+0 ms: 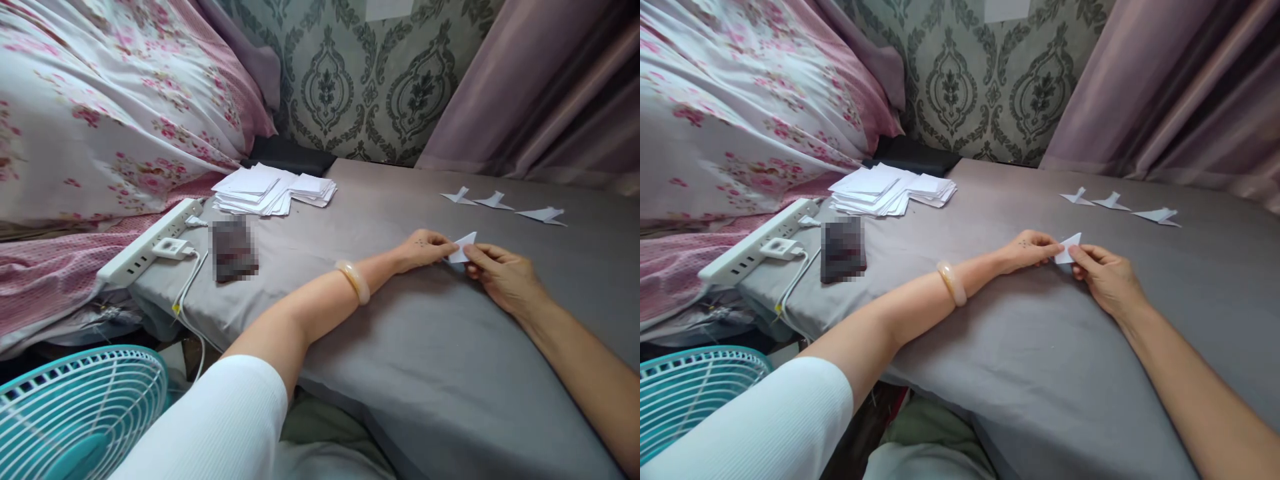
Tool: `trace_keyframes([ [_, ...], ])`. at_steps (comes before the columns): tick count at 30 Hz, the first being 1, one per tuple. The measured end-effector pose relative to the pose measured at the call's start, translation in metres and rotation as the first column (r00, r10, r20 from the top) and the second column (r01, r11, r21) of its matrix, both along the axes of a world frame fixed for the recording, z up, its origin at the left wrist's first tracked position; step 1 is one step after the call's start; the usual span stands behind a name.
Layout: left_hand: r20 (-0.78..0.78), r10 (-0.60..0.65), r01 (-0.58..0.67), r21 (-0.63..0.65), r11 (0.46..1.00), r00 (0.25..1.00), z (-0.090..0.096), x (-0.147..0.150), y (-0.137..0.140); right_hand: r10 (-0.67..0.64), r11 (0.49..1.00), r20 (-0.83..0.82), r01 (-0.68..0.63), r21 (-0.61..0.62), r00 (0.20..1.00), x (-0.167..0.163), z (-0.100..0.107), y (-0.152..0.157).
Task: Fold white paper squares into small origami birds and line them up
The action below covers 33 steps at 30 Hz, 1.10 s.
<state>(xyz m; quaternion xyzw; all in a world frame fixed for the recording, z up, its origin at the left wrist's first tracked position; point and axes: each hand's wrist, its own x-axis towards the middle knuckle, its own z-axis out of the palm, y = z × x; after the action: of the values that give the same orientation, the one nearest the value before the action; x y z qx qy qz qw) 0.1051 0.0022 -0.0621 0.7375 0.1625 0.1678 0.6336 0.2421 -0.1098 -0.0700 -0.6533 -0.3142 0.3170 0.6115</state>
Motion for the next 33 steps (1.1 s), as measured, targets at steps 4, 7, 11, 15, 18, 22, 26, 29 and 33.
trace_keyframes([
  [4, -0.024, 0.041, -0.04, 0.064, 0.997, 0.999, 0.001, 0.002, -0.001, -0.009, 0.998, 0.126, 0.016, -0.059, 0.992, 0.003, -0.005, -0.001],
  [7, -0.033, 0.068, -0.065, 0.076, 0.995, 0.997, 0.0, 0.003, -0.001, 0.004, 0.997, 0.181, 0.01, -0.078, 0.983, 0.003, -0.006, -0.002],
  [11, -0.041, 0.079, -0.078, 0.03, 0.997, 0.996, 0.001, 0.001, -0.002, 0.015, 0.997, 0.167, -0.001, -0.082, 0.986, -0.003, 0.0, -0.003],
  [15, -0.061, 0.092, -0.097, -0.088, 0.991, 0.994, 0.0, -0.002, -0.002, 0.05, 0.993, 0.136, -0.035, -0.115, 0.989, -0.012, 0.005, -0.003],
  [18, -0.074, 0.066, -0.076, -0.149, 0.986, 0.995, -0.003, -0.002, -0.002, 0.063, 0.99, 0.13, -0.046, -0.135, 0.99, -0.014, 0.005, -0.005],
  [22, -0.128, 0.026, -0.05, -0.191, 0.98, 0.991, -0.005, -0.003, -0.003, 0.109, 0.979, 0.123, -0.085, -0.186, 0.986, -0.013, 0.004, -0.013],
  [26, -0.162, -0.025, -0.017, -0.248, 0.969, 0.986, -0.006, -0.005, -0.006, 0.142, 0.959, 0.148, -0.099, -0.264, 0.979, -0.012, 0.005, -0.022],
  [29, -0.135, -0.033, -0.005, -0.271, 0.962, 0.99, -0.009, -0.004, -0.01, 0.158, 0.946, 0.171, -0.1, -0.308, 0.972, -0.012, 0.005, -0.026],
  [33, -0.19, 0.011, -0.065, -0.28, 0.958, 0.982, -0.01, -0.004, -0.013, 0.182, 0.953, 0.2, -0.122, -0.279, 0.963, -0.01, 0.001, -0.027],
])
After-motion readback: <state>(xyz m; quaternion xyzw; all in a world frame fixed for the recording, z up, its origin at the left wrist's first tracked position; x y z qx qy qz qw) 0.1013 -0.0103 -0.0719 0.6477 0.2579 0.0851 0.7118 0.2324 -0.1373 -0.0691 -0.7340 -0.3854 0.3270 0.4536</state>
